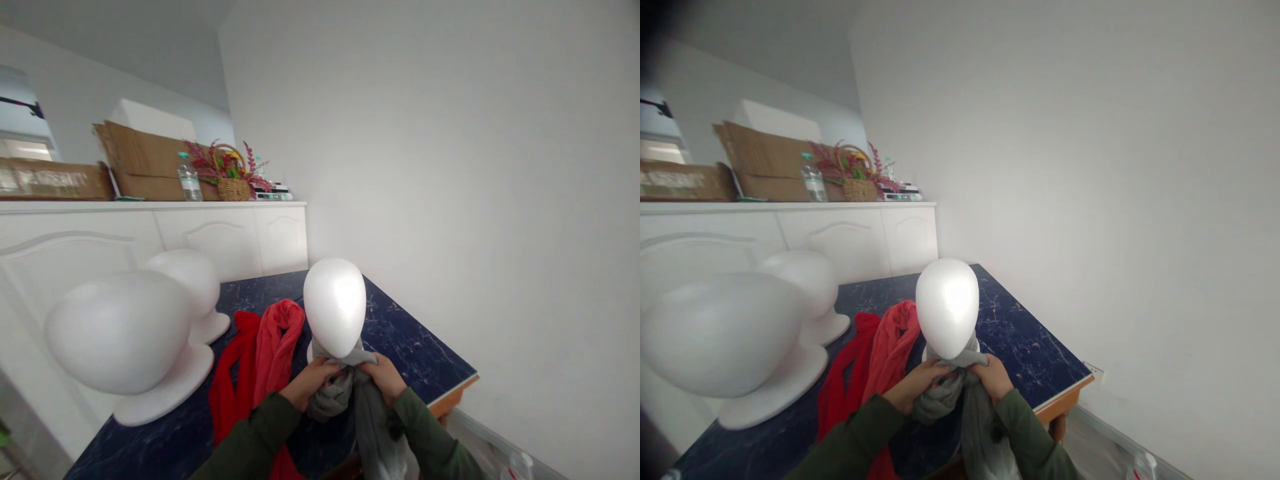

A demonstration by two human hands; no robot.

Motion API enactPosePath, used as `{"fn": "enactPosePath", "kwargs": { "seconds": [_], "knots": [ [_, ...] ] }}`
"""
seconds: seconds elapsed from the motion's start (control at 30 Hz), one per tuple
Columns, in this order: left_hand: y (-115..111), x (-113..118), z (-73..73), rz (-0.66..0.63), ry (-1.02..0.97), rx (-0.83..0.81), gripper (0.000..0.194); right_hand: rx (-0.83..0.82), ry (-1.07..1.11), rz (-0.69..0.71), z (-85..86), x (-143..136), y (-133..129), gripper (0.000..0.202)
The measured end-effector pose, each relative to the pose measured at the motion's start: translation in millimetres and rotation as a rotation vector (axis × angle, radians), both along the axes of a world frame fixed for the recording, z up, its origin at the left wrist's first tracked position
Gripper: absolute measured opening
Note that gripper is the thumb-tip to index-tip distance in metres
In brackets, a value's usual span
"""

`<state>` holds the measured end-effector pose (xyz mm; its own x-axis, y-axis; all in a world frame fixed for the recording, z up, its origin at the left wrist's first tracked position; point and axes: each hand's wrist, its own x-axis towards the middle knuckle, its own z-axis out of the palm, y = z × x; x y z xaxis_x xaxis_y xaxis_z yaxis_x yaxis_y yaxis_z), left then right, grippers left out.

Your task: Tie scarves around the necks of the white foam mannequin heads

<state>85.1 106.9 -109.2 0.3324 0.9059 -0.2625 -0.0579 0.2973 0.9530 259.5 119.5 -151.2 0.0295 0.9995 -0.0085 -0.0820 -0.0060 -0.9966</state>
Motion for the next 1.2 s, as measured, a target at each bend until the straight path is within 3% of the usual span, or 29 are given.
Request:
{"fn": "enactPosePath", "kwargs": {
  "seconds": [0.13, 0.3, 0.4, 0.5, 0.6, 0.7, 0.77, 0.93, 1.07, 1.2],
  "knots": [
    [1, 0, 0.1, 0.005, 0.032, 0.015, 0.018, -0.033, 0.14, 0.078, 15.7, -10, -6, 0.022],
    [-5, 3, 3.7, -0.002, 0.045, 0.042, 0.026, -0.09, 0.525, 0.473, 37.9, -16, -23, 0.033],
    [-10, 11, 5.3, -0.024, -0.068, 0.141, 0.036, -0.08, 0.513, 0.533, 42.7, -13, -28, 0.035],
    [-12, 20, 4.1, 0.005, -0.27, 0.041, 0.041, -0.076, 0.449, 0.482, 41.6, -12, -26, 0.03],
    [-10, 25, 3.7, -0.025, -0.402, -0.125, 0.036, -0.07, 0.371, 0.304, 33.7, -7, -20, 0.019],
    [-7, 20, 6.3, -0.071, -0.465, -0.295, 0.036, -0.107, 0.256, 0.15, 21.9, 3, -12, 0.014],
    [-5, 12, 7.9, -0.104, -0.504, -0.354, 0.036, -0.146, 0.27, 0.129, 16.4, 9, -8, 0.016],
    [1, -7, 8.5, -0.115, -0.453, -0.383, 0.029, -0.144, 0.427, 0.139, 18.6, 13, 5, 0.014],
    [5, -13, 11.4, -0.07, -0.419, -0.258, 0.033, -0.106, 0.379, 0.04, 23.4, 10, 19, 0.01],
    [7, -14, 9.1, 0.14, -0.446, -0.109, 0.027, -0.076, 0.317, 0.066, 23.0, 5, 29, 0.021]
  ]
}}
